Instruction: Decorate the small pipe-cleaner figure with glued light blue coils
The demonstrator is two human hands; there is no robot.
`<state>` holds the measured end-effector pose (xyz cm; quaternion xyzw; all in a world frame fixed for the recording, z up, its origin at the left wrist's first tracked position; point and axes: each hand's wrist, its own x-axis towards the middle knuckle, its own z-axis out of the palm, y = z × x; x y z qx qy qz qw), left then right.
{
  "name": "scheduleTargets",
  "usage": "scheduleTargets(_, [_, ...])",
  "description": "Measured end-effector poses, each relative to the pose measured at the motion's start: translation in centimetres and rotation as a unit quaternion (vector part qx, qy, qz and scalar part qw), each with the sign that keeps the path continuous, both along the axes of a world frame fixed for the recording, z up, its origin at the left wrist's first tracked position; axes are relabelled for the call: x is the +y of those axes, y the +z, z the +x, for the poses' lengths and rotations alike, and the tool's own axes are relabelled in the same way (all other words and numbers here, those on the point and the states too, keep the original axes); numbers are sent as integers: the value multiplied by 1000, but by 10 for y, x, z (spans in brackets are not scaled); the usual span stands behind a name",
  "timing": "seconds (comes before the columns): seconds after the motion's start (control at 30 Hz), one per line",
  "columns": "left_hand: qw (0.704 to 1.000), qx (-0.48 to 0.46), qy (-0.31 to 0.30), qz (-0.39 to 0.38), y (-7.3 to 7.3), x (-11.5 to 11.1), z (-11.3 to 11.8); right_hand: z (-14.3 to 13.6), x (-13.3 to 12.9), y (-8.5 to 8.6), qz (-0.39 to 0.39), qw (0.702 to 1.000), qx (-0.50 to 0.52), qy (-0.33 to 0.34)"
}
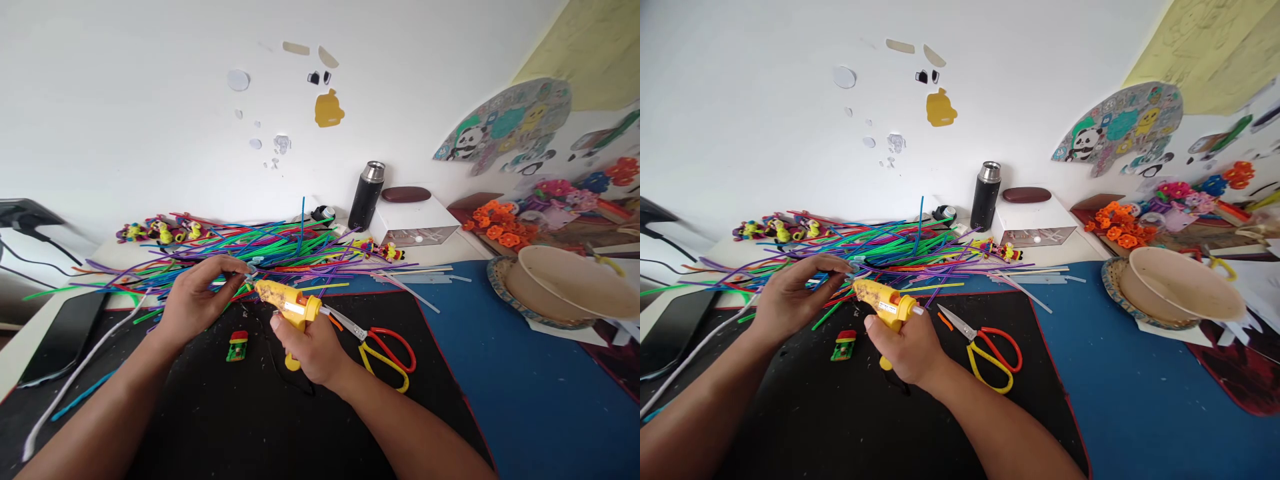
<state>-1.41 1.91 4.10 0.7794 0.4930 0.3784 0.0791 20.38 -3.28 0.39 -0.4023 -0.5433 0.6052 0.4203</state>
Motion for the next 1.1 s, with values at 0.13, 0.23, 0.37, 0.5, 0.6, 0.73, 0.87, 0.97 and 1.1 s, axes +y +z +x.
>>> scheduleTargets(0.13, [1000,-5,2,0,-1,0,-1,-1,-1,1,-5,1000,-1,1])
scheduleTargets(0.23, [1000,-7,-3,5,-1,0,-1,-1,-1,4,-2,1000,3,3])
scheduleTargets(0.37, [1000,-6,1,1,-1,-1,-1,-1,-1,5,0,1000,8,1])
scheduleTargets(0.5, [1000,-7,3,5,-1,-1,-2,-1,-1,2,6,1000,17,1])
scheduleTargets(0.6, [1000,-7,-1,7,-2,-1,-2,-1,-1,1,4,1000,20,4])
scheduleTargets(0.73, [1000,-10,-3,7,-1,-2,-3,0,0,-1,2,1000,20,3])
scheduleTargets(0.87, [1000,-10,-5,15,-1,-2,-4,0,0,-5,3,1000,15,4])
scheduleTargets(0.97, [999,-14,-10,32,-3,-1,-4,0,-1,-6,2,1000,20,3])
scheduleTargets(1.1, [999,-19,-14,43,-5,-1,-5,-1,0,-5,-2,1000,28,-2])
